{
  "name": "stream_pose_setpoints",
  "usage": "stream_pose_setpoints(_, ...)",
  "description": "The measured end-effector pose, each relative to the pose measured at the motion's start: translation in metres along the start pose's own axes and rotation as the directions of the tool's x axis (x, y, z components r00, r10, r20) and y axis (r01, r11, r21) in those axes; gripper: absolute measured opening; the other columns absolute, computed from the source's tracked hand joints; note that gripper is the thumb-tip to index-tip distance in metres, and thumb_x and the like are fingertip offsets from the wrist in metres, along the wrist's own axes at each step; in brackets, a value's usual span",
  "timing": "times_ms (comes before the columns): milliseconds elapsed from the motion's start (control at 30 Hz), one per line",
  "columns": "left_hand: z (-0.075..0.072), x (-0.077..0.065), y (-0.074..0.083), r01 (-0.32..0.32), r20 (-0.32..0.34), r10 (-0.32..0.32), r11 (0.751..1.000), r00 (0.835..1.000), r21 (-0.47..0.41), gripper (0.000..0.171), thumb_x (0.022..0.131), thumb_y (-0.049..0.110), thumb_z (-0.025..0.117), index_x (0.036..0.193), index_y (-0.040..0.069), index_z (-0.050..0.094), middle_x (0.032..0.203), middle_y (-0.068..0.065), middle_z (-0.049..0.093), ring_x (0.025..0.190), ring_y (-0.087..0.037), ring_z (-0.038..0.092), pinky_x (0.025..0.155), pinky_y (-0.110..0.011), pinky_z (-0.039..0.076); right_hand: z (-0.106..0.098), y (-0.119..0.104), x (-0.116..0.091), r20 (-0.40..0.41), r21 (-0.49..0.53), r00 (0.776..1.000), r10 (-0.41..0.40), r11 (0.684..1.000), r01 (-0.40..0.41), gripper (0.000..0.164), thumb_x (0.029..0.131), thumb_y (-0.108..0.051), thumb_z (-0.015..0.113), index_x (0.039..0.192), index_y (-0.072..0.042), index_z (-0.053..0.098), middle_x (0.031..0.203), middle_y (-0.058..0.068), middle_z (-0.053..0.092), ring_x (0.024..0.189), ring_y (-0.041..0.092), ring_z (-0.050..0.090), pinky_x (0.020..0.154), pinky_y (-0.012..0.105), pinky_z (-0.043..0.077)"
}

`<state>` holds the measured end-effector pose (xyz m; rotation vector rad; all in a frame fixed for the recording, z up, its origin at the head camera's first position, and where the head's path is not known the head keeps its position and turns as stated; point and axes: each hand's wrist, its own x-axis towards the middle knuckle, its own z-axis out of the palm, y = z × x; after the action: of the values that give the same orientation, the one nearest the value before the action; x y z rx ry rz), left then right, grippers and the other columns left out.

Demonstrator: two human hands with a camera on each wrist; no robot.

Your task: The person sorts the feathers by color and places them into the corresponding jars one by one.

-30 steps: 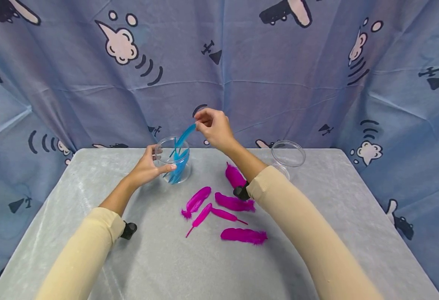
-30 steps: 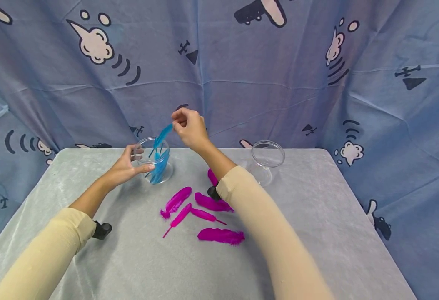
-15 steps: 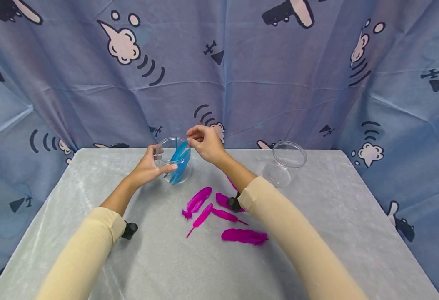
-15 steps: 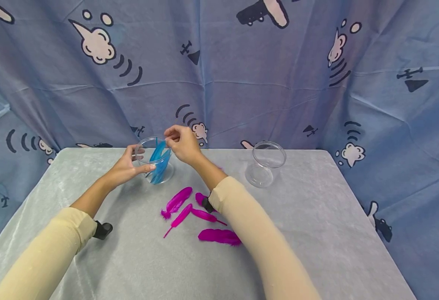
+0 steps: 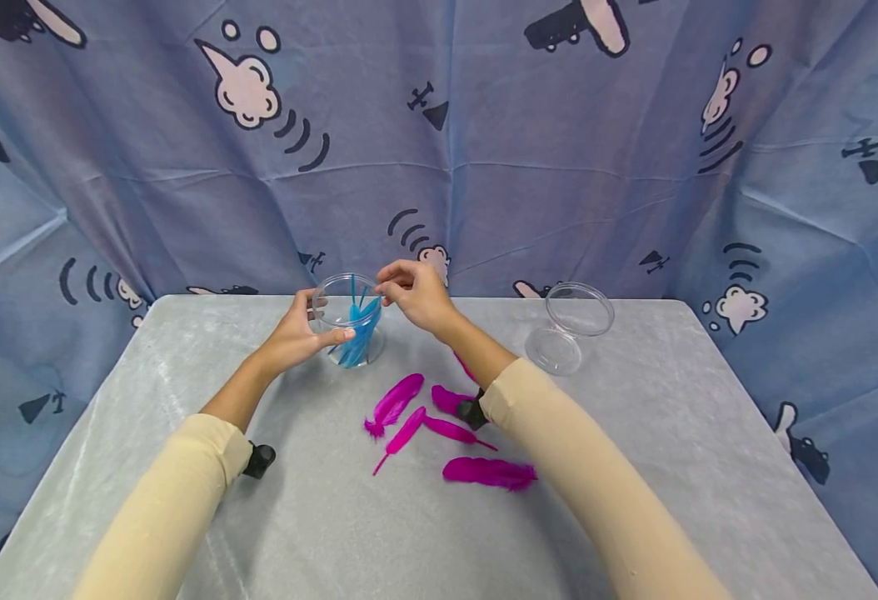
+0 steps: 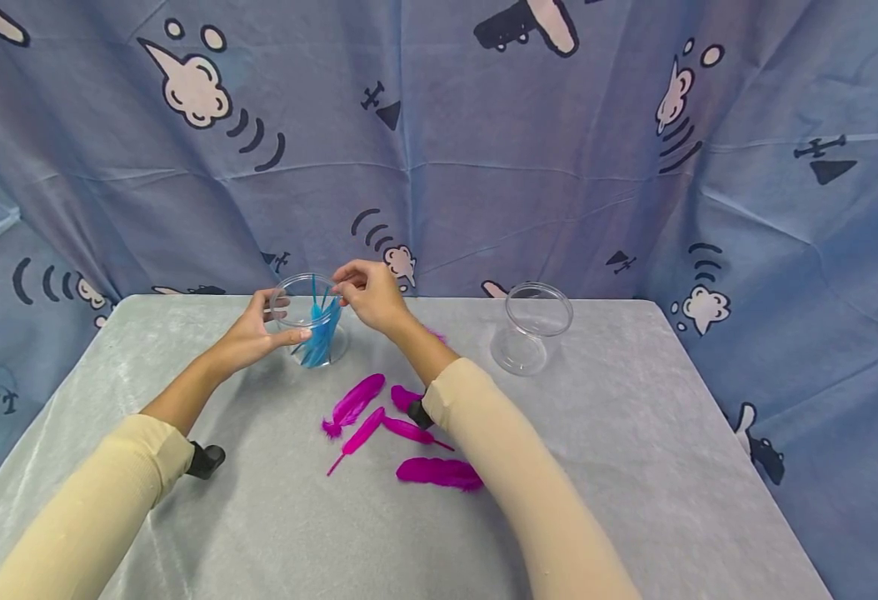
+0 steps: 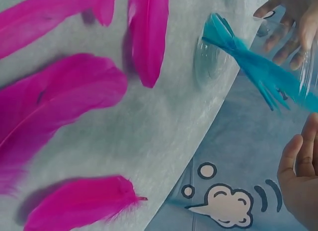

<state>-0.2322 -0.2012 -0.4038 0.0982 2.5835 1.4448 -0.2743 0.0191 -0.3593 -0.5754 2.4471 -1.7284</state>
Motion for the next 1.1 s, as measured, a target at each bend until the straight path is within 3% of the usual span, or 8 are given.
stream_pose_setpoints(300,0.000,-0.002,0.002,-0.014,0.002,0.014,1.000,1.000,-0.002,0.098,0.089,0.037,0.074,0.155,0.004,0.009,0.159,-0.021,0.026,0.144,-0.041,0.026,0.110,-0.060,0.032,-0.031,-0.005,-0.010,-0.011,0.038,0.999,0.032,0.999,-0.032,0.021,0.102,-0.010,0.055,0.116,-0.001,0.067,0.109,0.017,0.070,0.084,0.026,0.070,0.072,0.026,0.051)
stream_pose_setpoints(533,-0.001,-0.004,0.003,-0.015,0.003,0.015,1.000,1.000,-0.007,0.097,0.090,0.037,0.074,0.155,0.005,0.010,0.159,-0.019,0.026,0.145,-0.040,0.026,0.111,-0.060,0.032,-0.075,-0.007,-0.022,-0.001,0.075,0.999,0.050,0.996,-0.050,0.030,0.105,-0.018,0.051,0.126,0.000,0.063,0.118,0.021,0.068,0.094,0.029,0.070,0.087,0.039,0.054)
stream_pose_setpoints(733,-0.001,-0.004,0.003,-0.011,0.005,0.011,1.000,1.000,-0.002,0.099,0.089,0.039,0.074,0.155,0.004,0.009,0.159,-0.020,0.026,0.145,-0.041,0.025,0.111,-0.060,0.031,-0.119,0.002,-0.034,-0.053,0.118,0.998,0.029,0.993,-0.023,0.037,0.106,-0.030,0.050,0.128,-0.003,0.062,0.117,0.013,0.071,0.097,0.022,0.071,0.087,0.034,0.053)
stream_pose_setpoints(900,0.000,-0.004,0.003,-0.005,0.003,0.005,1.000,1.000,0.003,0.099,0.088,0.040,0.074,0.155,0.004,0.010,0.159,-0.020,0.027,0.145,-0.041,0.026,0.111,-0.061,0.031,-0.153,0.009,-0.046,-0.060,0.183,0.998,-0.001,0.983,0.012,0.048,0.107,-0.040,0.043,0.133,-0.002,0.057,0.123,0.013,0.068,0.104,0.020,0.069,0.092,0.031,0.052)
stream_pose_setpoints(1100,0.000,-0.004,0.002,0.001,0.000,-0.001,1.000,1.000,0.007,0.099,0.088,0.040,0.074,0.155,0.005,0.010,0.159,-0.020,0.027,0.145,-0.040,0.026,0.111,-0.061,0.032,-0.187,0.021,-0.061,-0.098,0.249,0.995,-0.021,0.967,0.045,0.043,0.107,-0.039,0.043,0.131,-0.006,0.059,0.123,0.007,0.069,0.115,0.018,0.064,0.102,0.030,0.045)
